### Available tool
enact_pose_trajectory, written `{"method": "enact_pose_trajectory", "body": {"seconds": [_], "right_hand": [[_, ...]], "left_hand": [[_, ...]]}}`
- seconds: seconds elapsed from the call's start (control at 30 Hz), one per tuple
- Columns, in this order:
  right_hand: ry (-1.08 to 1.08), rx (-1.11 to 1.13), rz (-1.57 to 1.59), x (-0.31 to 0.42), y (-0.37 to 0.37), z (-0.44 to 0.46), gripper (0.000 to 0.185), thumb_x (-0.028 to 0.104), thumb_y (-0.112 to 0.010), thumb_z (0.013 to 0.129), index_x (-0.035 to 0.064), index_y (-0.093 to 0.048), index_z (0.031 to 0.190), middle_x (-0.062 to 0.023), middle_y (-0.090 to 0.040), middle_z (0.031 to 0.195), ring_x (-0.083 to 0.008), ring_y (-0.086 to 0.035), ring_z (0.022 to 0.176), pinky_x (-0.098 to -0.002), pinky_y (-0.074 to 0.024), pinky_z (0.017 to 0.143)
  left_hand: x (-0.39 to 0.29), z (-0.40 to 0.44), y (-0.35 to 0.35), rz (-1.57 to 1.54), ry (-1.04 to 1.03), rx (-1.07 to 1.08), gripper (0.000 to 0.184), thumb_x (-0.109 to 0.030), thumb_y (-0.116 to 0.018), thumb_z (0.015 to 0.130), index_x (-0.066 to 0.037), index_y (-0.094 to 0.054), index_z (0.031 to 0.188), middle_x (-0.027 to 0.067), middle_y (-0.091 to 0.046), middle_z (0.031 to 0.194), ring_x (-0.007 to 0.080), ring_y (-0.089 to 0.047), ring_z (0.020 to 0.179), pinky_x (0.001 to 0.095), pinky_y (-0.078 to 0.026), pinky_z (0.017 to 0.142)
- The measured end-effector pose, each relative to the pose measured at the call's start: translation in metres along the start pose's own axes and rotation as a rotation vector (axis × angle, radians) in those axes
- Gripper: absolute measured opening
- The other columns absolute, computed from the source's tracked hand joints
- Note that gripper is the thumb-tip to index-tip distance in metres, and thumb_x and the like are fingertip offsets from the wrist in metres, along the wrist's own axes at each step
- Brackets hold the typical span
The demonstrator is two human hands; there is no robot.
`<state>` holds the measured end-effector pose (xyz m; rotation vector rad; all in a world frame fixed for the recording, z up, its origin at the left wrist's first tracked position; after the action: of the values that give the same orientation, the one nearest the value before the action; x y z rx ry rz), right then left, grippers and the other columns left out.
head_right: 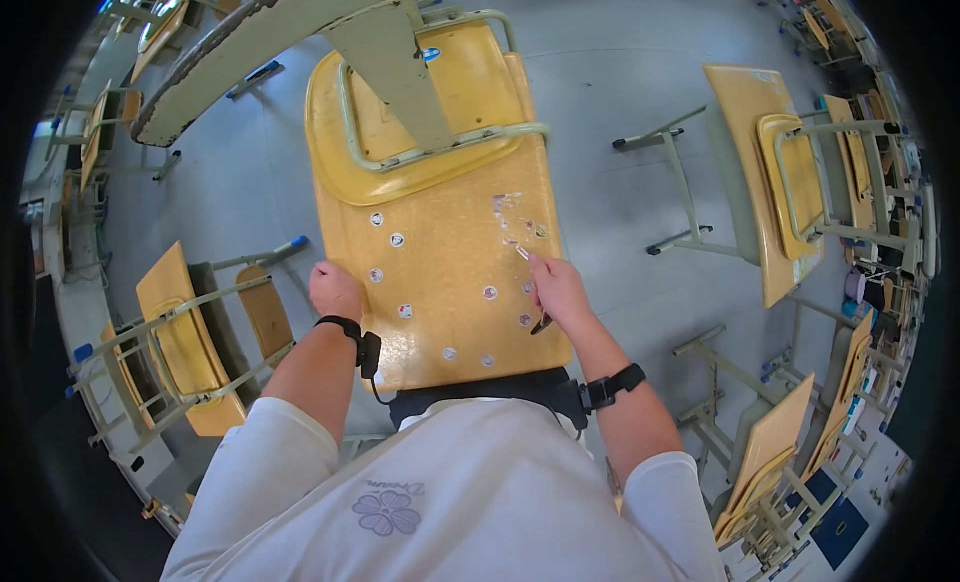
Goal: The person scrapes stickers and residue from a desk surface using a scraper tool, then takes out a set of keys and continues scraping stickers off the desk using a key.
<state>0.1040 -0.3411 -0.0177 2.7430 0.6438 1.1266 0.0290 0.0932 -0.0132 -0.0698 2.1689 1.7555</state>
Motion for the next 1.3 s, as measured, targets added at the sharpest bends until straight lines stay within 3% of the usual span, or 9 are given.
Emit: {"method": "enact_pose_trajectory", "body": {"seconds": [0.1,0.3,0.6,0.67,0.77,0.9,0.97,1.1,1.3], "right_hand": [[-0.045,-0.061,0.053,-0.004,0.006,0.01,0.045,0.035,-0.051,0.098,0.004,-0.052,0.065,-0.0027,-0.048,0.05,-0.0131,-0.043,0.037,-0.0298,-0.0372,0.038],[0.017,-0.115,-0.124,-0.006,0.015,0.022,0.05,0.038,-0.054,0.095,-0.0018,-0.057,0.065,-0.0111,-0.055,0.052,-0.0207,-0.053,0.041,-0.0358,-0.0422,0.043],[0.078,-0.244,-0.256,-0.016,0.013,0.03,0.052,0.043,-0.055,0.092,-0.005,-0.063,0.074,-0.0229,-0.059,0.063,-0.039,-0.06,0.06,-0.0451,-0.0458,0.057],[0.002,-0.243,-0.235,-0.03,0.023,0.028,0.052,0.043,-0.056,0.091,-0.005,-0.063,0.074,-0.0228,-0.059,0.062,-0.0388,-0.061,0.06,-0.0447,-0.0466,0.057],[0.052,-0.248,-0.329,0.009,0.017,0.021,0.051,0.042,-0.056,0.092,-0.0051,-0.063,0.074,-0.021,-0.059,0.06,-0.0357,-0.061,0.057,-0.0434,-0.0469,0.056],[-0.035,-0.153,-0.164,0.0,0.015,0.027,0.05,0.041,-0.057,0.092,-0.0045,-0.063,0.073,-0.0191,-0.058,0.058,-0.0327,-0.06,0.053,-0.0424,-0.0469,0.054],[-0.036,-0.129,-0.106,-0.001,0.017,0.021,0.044,0.035,-0.057,0.096,0.0015,-0.055,0.068,-0.0019,-0.045,0.049,-0.0123,-0.042,0.037,-0.03,-0.0323,0.036],[0.086,-0.088,-0.173,0.001,-0.001,0.04,0.042,0.034,-0.056,0.096,0.0018,-0.055,0.069,-0.001,-0.045,0.051,-0.0115,-0.041,0.037,-0.0296,-0.0312,0.036],[-0.08,-0.113,-0.168,-0.004,0.016,0.028,0.039,0.034,-0.057,0.096,0.0013,-0.057,0.073,0.0,-0.046,0.053,-0.0105,-0.039,0.038,-0.0298,-0.0312,0.036]], "left_hand": [[-0.001,-0.001,0.002,0.002,0.007,0.01,0.04,-0.037,-0.037,0.092,-0.009,-0.066,0.09,0.0183,-0.068,0.092,0.0441,-0.062,0.085,0.0518,-0.05,0.074],[0.0,-0.004,-0.002,-0.027,0.03,0.07,0.046,-0.039,-0.034,0.092,-0.007,-0.065,0.099,0.0223,-0.066,0.103,0.0455,-0.06,0.096,0.0507,-0.048,0.084],[-0.006,-0.008,0.002,0.005,0.067,0.107,0.046,-0.038,-0.032,0.093,-0.007,-0.065,0.1,0.0216,-0.066,0.103,0.0455,-0.06,0.097,0.0509,-0.048,0.085],[-0.003,-0.002,0.003,0.023,0.023,-0.004,0.038,-0.038,-0.038,0.092,-0.01,-0.065,0.089,0.018,-0.068,0.09,0.0448,-0.061,0.083,0.052,-0.049,0.072],[-0.007,-0.006,0.004,0.009,0.036,0.089,0.046,-0.038,-0.032,0.093,-0.006,-0.065,0.098,0.0216,-0.066,0.103,0.0453,-0.06,0.096,0.0511,-0.048,0.084],[-0.009,-0.01,0.006,-0.016,0.057,0.094,0.046,-0.038,-0.033,0.093,-0.005,-0.064,0.096,0.022,-0.066,0.102,0.045,-0.06,0.096,0.0513,-0.048,0.083],[-0.003,-0.006,0.004,-0.012,0.088,0.111,0.046,-0.039,-0.033,0.093,-0.005,-0.064,0.096,0.0214,-0.066,0.102,0.0447,-0.06,0.096,0.0509,-0.048,0.083],[-0.001,0.001,0.0,-0.004,-0.024,0.004,0.041,-0.038,-0.036,0.094,-0.008,-0.064,0.088,0.0183,-0.068,0.09,0.0443,-0.061,0.083,0.0523,-0.049,0.072],[0.0,0.0,0.004,-0.002,0.021,0.017,0.041,-0.036,-0.036,0.093,-0.007,-0.065,0.088,0.0189,-0.067,0.091,0.044,-0.062,0.085,0.0526,-0.049,0.073]]}}
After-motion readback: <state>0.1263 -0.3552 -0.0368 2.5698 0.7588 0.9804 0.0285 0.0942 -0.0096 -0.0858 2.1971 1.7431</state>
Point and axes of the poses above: each hand's wrist, its own z-axis towards the middle knuckle, its own y-axis out of the back of the hand, x = y × z, the point moved 10 cm from there along z, towards the middle knuckle
